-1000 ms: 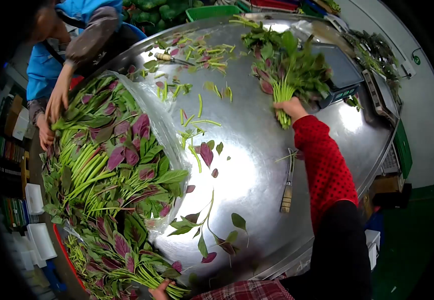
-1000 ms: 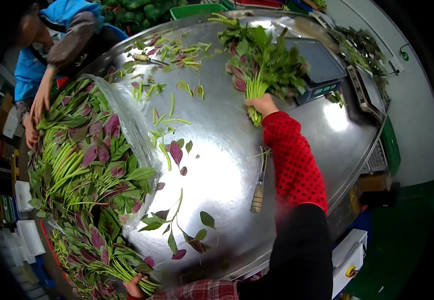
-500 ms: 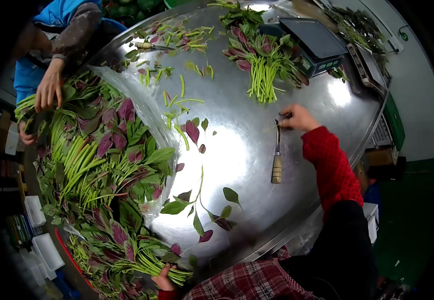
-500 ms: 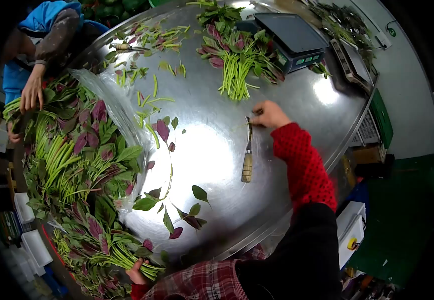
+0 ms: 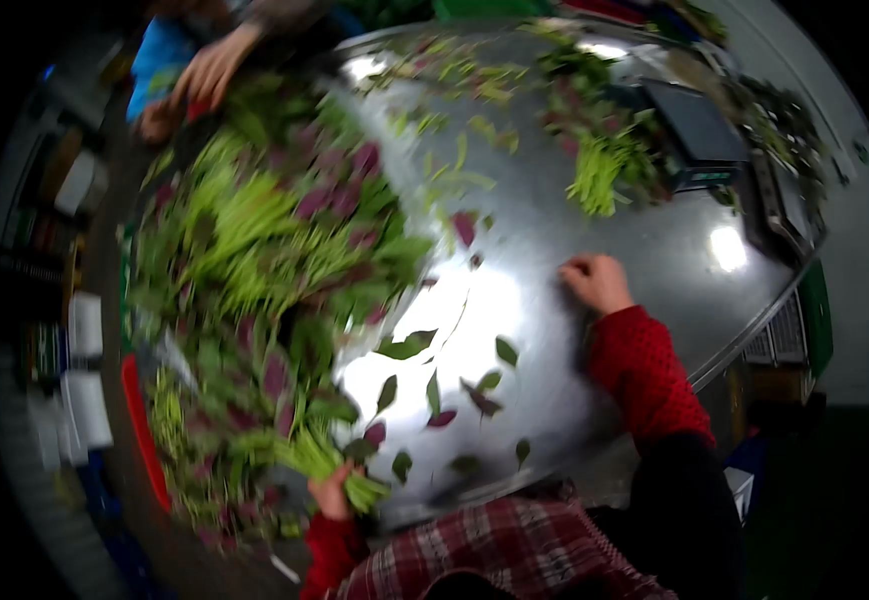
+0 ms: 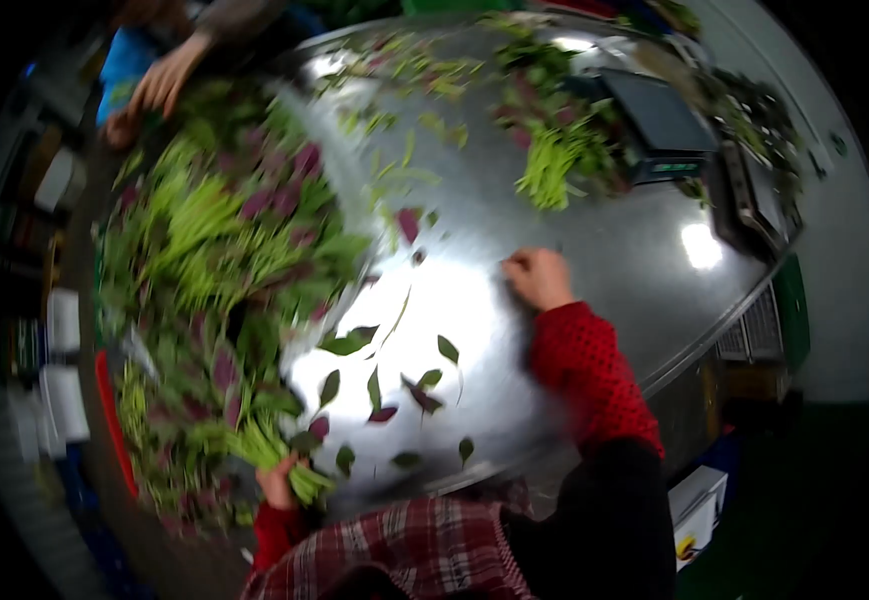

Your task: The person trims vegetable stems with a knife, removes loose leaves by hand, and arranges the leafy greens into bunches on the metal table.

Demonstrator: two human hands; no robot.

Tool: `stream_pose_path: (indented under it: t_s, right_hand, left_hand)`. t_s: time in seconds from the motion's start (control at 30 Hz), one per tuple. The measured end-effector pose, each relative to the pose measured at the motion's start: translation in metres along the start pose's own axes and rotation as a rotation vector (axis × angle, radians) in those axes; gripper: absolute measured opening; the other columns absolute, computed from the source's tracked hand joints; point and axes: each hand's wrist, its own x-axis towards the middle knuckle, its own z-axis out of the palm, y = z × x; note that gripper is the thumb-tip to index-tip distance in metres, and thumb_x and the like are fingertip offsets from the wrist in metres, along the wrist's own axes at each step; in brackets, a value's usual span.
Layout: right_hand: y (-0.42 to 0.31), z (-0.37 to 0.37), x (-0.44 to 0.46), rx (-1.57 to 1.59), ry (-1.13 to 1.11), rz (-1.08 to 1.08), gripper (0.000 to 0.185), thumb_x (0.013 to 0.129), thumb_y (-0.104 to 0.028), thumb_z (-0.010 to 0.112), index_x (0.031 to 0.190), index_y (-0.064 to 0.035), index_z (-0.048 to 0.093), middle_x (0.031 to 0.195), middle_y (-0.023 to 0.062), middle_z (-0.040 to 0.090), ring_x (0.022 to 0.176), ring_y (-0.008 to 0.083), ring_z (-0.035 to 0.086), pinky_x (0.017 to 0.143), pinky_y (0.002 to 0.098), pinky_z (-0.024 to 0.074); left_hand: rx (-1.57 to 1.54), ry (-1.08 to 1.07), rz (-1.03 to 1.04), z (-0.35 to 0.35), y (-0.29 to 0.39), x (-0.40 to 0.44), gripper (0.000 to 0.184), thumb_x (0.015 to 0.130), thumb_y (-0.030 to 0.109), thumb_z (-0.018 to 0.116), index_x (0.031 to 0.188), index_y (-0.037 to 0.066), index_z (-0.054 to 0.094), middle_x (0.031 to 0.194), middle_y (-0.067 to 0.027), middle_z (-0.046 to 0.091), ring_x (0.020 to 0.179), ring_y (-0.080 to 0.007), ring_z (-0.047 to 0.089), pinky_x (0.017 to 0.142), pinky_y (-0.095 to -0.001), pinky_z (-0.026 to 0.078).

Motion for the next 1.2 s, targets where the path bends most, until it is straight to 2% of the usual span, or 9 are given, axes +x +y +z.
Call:
stream_pose_path:
  t_s: [0.17, 0.3, 0.47, 0.63, 0.8, 0.87, 0.9, 1.03, 1.2]
  right_hand:
    - [-0.058, 0.100, -0.095, -0.102, -0.133, 0.181, 0.036, 0.080, -0.034, 0.066, 0.092, -0.0010, 0.066, 0.093, 0.0187, 0.066, 0.080, 0.0354, 0.063, 0.072, 0.0431, 0.0505]
    - [-0.180, 0.152, -0.204, 0.478, -0.623, -0.398, 0.035, 0.081, -0.016, 0.071, 0.113, -0.0036, 0.062, 0.089, 0.0143, 0.064, 0.077, 0.0220, 0.063, 0.068, 0.0322, 0.0516]
    - [-0.181, 0.126, -0.175, 0.608, -0.415, -0.155, 0.028, 0.084, -0.013, 0.066, 0.109, -0.0005, 0.064, 0.086, 0.0115, 0.066, 0.072, 0.0183, 0.062, 0.065, 0.0288, 0.0497]
    - [-0.138, 0.111, -0.174, -0.133, -0.198, -0.334, 0.019, 0.074, -0.012, 0.066, 0.091, -0.0040, 0.067, 0.092, 0.0136, 0.061, 0.090, 0.0344, 0.059, 0.075, 0.0438, 0.0489]
    - [-0.120, 0.144, -0.211, -0.209, -0.016, -0.521, 0.012, 0.077, -0.010, 0.067, 0.082, -0.0019, 0.059, 0.085, 0.0112, 0.062, 0.079, 0.0255, 0.062, 0.062, 0.0358, 0.0503]
    - [-0.132, 0.131, -0.211, 0.781, -0.391, 0.246, 0.010, 0.085, -0.010, 0.063, 0.086, -0.0011, 0.058, 0.077, 0.0104, 0.064, 0.063, 0.0181, 0.061, 0.053, 0.0308, 0.0482]
    - [-0.140, 0.113, -0.215, 1.002, -0.419, 0.358, 0.009, 0.088, -0.007, 0.059, 0.094, -0.0003, 0.057, 0.073, 0.0111, 0.066, 0.055, 0.0137, 0.059, 0.051, 0.0268, 0.0476]
    - [-0.183, 0.108, -0.256, 1.117, -0.623, 0.369, 0.020, 0.085, -0.005, 0.062, 0.104, 0.0004, 0.057, 0.080, 0.0134, 0.068, 0.059, 0.0156, 0.062, 0.055, 0.0267, 0.0508]
    - [-0.202, 0.140, -0.268, 1.008, -0.711, 0.286, 0.019, 0.093, -0.020, 0.060, 0.099, -0.0018, 0.058, 0.070, -0.0004, 0.057, 0.060, 0.0069, 0.051, 0.056, 0.0217, 0.0417]
  left_hand:
    - [-0.034, -0.047, -0.132, -0.016, 0.010, 0.002, 0.028, 0.075, -0.005, 0.064, 0.102, -0.004, 0.056, 0.077, -0.0120, 0.060, 0.062, -0.0222, 0.062, 0.056, -0.0329, 0.052]
    - [-0.210, -0.171, 0.048, -0.007, 0.094, -0.056, 0.033, 0.076, 0.002, 0.065, 0.106, -0.005, 0.054, 0.077, -0.0123, 0.060, 0.061, -0.0205, 0.060, 0.057, -0.0310, 0.051]
    - [-0.275, -0.375, 0.100, 0.008, 0.114, -0.067, 0.035, 0.077, 0.003, 0.066, 0.108, -0.004, 0.053, 0.079, -0.0107, 0.060, 0.064, -0.0203, 0.061, 0.059, -0.0305, 0.052]
    - [-0.307, -0.413, -0.036, 0.013, 0.084, -0.056, 0.027, 0.081, 0.004, 0.064, 0.106, -0.003, 0.055, 0.079, -0.0096, 0.060, 0.064, -0.0181, 0.061, 0.060, -0.0291, 0.053]
    - [-0.235, -0.447, -0.062, 0.028, 0.090, -0.049, 0.025, 0.083, 0.006, 0.063, 0.105, -0.002, 0.056, 0.080, -0.0094, 0.061, 0.067, -0.0178, 0.062, 0.060, -0.0289, 0.054]
    - [-0.227, -0.481, -0.076, 0.032, 0.095, -0.054, 0.024, 0.083, 0.007, 0.063, 0.104, -0.002, 0.056, 0.082, -0.0102, 0.062, 0.068, -0.0178, 0.063, 0.061, -0.0281, 0.055]
    - [-0.231, -0.495, -0.102, 0.034, 0.092, -0.057, 0.023, 0.084, 0.007, 0.063, 0.104, -0.002, 0.056, 0.082, -0.0104, 0.062, 0.069, -0.0179, 0.064, 0.062, -0.0283, 0.055]
    - [-0.187, -0.552, -0.318, 0.029, 0.049, -0.049, 0.023, 0.086, 0.008, 0.063, 0.105, -0.003, 0.058, 0.087, -0.0109, 0.065, 0.076, -0.0187, 0.066, 0.068, -0.0300, 0.056]
    - [-0.114, -0.698, -0.388, 0.014, 0.037, -0.041, 0.029, 0.091, 0.016, 0.059, 0.111, -0.005, 0.059, 0.098, -0.0106, 0.066, 0.083, -0.0179, 0.065, 0.074, -0.0308, 0.054]
